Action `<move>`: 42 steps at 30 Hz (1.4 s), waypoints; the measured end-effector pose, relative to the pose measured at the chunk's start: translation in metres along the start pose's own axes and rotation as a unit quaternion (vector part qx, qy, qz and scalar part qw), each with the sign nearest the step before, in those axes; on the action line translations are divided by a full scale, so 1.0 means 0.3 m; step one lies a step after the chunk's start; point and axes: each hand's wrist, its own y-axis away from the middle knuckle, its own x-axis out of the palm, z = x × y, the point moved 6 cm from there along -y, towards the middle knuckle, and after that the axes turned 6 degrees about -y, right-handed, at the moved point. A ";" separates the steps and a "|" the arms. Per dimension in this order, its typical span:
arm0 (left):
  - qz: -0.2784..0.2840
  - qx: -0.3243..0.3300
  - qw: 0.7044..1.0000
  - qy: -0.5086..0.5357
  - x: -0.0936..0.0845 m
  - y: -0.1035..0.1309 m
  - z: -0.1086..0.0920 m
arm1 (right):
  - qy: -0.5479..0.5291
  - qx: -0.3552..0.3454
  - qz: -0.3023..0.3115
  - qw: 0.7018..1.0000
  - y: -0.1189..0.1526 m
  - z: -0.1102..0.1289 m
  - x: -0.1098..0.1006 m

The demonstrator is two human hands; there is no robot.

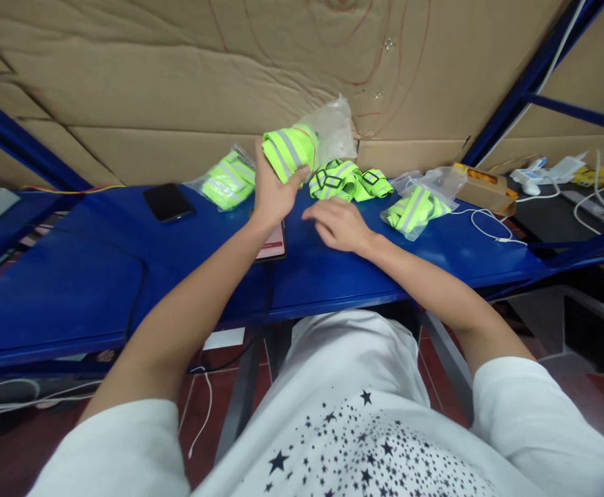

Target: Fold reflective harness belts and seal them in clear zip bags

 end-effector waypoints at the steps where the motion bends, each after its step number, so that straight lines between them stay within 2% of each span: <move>1: 0.005 0.005 1.000 0.006 0.002 0.003 -0.012 | 0.003 0.020 -0.070 0.997 0.008 -0.015 -0.061; 3: 0.031 0.013 0.999 0.016 0.015 0.017 -0.046 | -0.007 0.088 -0.219 0.972 0.039 -0.071 -0.179; 4: 0.047 0.015 0.999 0.014 0.023 0.028 -0.066 | -0.020 0.125 -0.274 0.953 0.057 -0.106 -0.222; 6: 0.070 0.020 0.997 -0.015 0.038 0.055 -0.112 | -0.056 0.177 -0.327 0.927 0.082 -0.173 -0.260; 10: 0.123 0.024 0.987 -0.102 0.070 0.115 -0.187 | -0.111 0.205 -0.280 0.931 0.076 -0.243 -0.212; 13: 0.185 0.011 0.976 -0.115 0.093 0.147 -0.202 | -0.121 0.206 -0.254 0.937 0.072 -0.247 -0.174; 15: 0.196 0.008 0.974 -0.115 0.097 0.152 -0.199 | -0.125 0.200 -0.248 0.940 0.072 -0.242 -0.167; 20: 0.183 0.013 0.976 -0.113 0.090 0.144 -0.187 | -0.144 0.166 -0.216 0.951 0.063 -0.222 -0.161; 25: 0.153 -0.016 0.974 -0.164 0.073 0.145 -0.187 | -0.204 0.212 -0.235 0.926 0.062 -0.224 -0.118; 29: 0.134 -0.048 0.968 -0.209 0.066 0.146 -0.161 | -0.245 0.233 -0.222 0.914 0.055 -0.214 -0.077; 31: 0.130 -0.044 0.968 -0.209 0.068 0.147 -0.146 | -0.230 0.223 -0.212 0.924 0.052 -0.200 -0.078; 34: 0.129 -0.025 0.973 -0.191 0.073 0.153 -0.135 | -0.136 0.166 -0.190 0.958 0.049 -0.163 -0.105; 38: 0.158 -0.021 0.965 -0.208 0.079 0.157 -0.153 | 0.004 0.087 -0.111 0.990 0.041 -0.124 -0.114; 40: 0.167 -0.038 0.962 -0.212 0.078 0.152 -0.171 | 0.025 0.076 -0.090 0.993 0.040 -0.126 -0.116; 42: 0.180 -0.095 0.967 -0.150 0.083 0.149 -0.179 | 0.010 0.079 -0.110 0.991 0.041 -0.139 -0.136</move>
